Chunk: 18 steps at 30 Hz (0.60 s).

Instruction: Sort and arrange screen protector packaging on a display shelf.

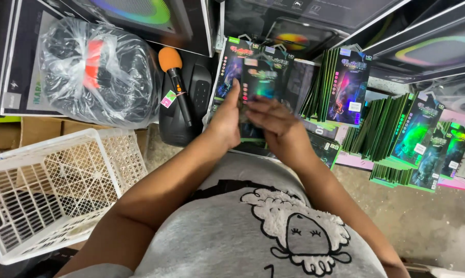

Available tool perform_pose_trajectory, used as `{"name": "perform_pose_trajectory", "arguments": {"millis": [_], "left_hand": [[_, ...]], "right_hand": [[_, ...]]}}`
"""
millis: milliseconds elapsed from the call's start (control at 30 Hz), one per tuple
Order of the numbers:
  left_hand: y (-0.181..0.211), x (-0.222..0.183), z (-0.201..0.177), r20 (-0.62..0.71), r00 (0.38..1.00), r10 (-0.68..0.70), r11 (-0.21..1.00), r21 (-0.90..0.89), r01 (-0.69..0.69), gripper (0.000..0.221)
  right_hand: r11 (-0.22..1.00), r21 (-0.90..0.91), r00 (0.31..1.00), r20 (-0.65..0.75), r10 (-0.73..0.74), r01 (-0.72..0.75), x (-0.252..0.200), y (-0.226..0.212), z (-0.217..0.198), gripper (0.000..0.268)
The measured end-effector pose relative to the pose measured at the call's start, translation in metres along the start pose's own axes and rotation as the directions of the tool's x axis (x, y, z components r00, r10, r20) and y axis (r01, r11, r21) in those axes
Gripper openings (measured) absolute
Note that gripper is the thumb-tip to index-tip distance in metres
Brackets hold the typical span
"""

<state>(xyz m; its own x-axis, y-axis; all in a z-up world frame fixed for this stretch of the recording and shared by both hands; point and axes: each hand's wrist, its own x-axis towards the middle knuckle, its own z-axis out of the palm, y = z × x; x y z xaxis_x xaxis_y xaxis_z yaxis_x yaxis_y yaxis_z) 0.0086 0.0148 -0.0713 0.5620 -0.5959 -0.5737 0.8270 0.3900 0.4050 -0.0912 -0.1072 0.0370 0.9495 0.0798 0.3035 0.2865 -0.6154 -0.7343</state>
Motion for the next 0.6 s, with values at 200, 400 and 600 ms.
{"name": "perform_pose_trajectory", "arguments": {"millis": [200,400,600], "left_hand": [[0.028,0.012,-0.027,0.176,0.980,0.088,0.989,-0.131,-0.065,0.044],[0.061,-0.001,-0.030,-0.028,0.978,0.207,0.971,-0.115,-0.209,0.044],[0.082,-0.020,-0.026,-0.070,0.948,0.309,0.948,-0.052,-0.313,0.043]], "right_hand": [[0.997,0.068,0.995,0.093,-0.044,0.038,0.000,-0.015,0.016,0.041],[0.983,0.170,0.982,0.163,-0.094,0.066,0.002,-0.019,0.017,0.042],[0.475,0.799,0.824,0.045,0.564,-0.369,-0.041,0.063,0.032,0.030]]}}
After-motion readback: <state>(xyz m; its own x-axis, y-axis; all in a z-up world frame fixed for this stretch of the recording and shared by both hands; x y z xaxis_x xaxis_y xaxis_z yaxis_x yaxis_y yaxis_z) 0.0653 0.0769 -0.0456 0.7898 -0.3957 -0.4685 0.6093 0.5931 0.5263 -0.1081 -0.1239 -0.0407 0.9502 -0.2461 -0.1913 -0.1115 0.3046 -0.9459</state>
